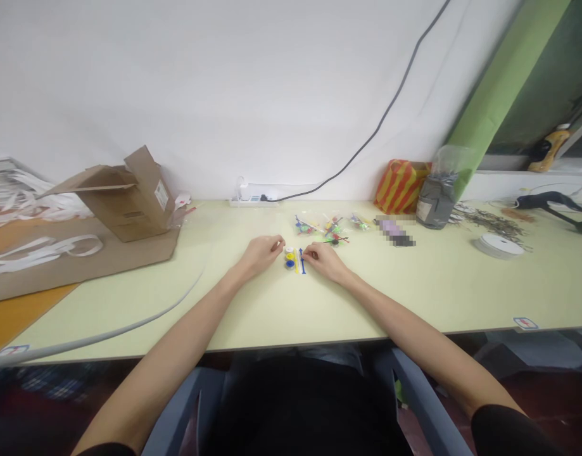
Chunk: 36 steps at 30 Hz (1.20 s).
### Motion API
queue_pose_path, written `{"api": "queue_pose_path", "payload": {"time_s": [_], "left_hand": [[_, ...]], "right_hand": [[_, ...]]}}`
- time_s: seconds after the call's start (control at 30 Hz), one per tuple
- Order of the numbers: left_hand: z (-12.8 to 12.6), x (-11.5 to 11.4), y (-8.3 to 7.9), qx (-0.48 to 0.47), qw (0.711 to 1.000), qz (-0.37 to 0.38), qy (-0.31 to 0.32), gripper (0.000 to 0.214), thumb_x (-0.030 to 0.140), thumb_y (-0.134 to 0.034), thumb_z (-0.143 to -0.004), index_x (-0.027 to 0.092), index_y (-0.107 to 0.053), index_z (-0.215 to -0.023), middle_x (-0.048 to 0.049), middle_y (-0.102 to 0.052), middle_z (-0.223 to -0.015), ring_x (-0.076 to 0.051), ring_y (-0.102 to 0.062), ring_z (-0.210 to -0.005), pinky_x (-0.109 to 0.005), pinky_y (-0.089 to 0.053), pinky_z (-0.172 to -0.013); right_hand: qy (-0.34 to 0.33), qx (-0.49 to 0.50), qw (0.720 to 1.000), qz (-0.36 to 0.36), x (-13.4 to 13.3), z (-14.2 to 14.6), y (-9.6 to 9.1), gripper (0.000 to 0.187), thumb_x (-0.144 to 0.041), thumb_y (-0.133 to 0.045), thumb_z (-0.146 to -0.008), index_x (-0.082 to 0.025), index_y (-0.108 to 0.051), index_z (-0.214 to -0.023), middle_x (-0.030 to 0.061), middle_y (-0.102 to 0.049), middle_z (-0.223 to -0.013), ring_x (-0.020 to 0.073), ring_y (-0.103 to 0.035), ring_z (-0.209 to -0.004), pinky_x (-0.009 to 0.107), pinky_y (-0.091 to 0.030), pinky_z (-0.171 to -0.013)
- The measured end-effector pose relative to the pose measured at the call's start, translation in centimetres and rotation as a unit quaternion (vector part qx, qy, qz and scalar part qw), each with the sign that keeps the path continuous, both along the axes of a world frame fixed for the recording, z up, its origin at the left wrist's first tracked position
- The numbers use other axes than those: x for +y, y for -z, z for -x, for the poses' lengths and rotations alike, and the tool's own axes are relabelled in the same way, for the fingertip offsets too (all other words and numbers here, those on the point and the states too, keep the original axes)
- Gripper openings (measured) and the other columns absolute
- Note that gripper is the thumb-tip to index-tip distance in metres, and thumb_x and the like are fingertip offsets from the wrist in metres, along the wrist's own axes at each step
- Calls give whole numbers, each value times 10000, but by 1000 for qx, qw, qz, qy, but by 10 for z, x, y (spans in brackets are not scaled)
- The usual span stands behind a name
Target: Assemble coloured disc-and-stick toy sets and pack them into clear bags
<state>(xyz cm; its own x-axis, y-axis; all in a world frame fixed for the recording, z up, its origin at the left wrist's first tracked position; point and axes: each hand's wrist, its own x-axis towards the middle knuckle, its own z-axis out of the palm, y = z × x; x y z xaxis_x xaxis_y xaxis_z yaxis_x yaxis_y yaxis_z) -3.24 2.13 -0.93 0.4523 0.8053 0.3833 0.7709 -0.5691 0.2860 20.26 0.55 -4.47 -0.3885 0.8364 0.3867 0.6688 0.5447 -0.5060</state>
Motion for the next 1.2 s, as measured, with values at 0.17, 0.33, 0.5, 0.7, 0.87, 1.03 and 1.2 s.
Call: {"api": "queue_pose_path", "payload": {"time_s": [0.17,0.33,0.5,0.7,0.87,1.03,1.2], "left_hand": [[0,0,0,0,1000,2,2,278,329,-434,-960,218,-689,-966,-19,-666,-715,-173,-579,-638,-281,-344,-623],[1,-1,-2,-2,1000,7,0,274,320,-431,-953,216,-684,-976,-22,-665,-729,-177,-584,-657,-283,-351,-636],[-1,-4,-4,-5,1000,10,0,281,316,-417,-950,218,-680,-952,-23,-666,-732,-177,-580,-656,-283,-346,-633],[2,0,4,-17,1000,7,-10,301,336,-408,-953,222,-683,-912,-8,-647,-675,-165,-556,-602,-277,-351,-614],[6,12,13,-42,999,9,-16,298,361,-416,-961,220,-677,-930,3,-641,-645,-160,-543,-578,-275,-364,-615],[9,18,18,-82,997,7,-16,298,378,-439,-958,209,-681,-913,9,-643,-623,-148,-522,-557,-272,-383,-625],[8,18,18,-100,995,13,-10,283,366,-458,-949,201,-684,-910,9,-658,-643,-138,-512,-564,-270,-388,-630]], "right_hand": [[-10,1,1000,-3,-1,0,-1,156,-220,-586,-945,-162,-718,-887,38,-631,-794,152,-547,-731,263,-375,-703],[50,25,998,-42,6,-19,-12,149,-179,-557,-929,-159,-699,-889,59,-684,-856,172,-581,-786,274,-391,-739],[139,33,988,-62,17,-52,-22,146,-191,-557,-910,-168,-695,-868,68,-704,-865,195,-594,-806,291,-402,-754],[113,-55,992,-32,23,-65,-17,149,-158,-583,-880,-179,-728,-908,66,-684,-850,210,-581,-847,299,-393,-758],[147,-88,983,-60,27,-68,-12,178,-123,-613,-865,-187,-723,-990,92,-659,-962,251,-555,-959,329,-388,-786],[175,-105,977,-64,28,-72,-11,129,-143,-633,-871,-187,-721,-955,113,-656,-989,276,-546,-1013,336,-378,-782],[185,-116,976,-17,26,-71,-15,125,-105,-612,-843,-175,-712,-871,102,-682,-914,242,-583,-883,305,-346,-706]]}}
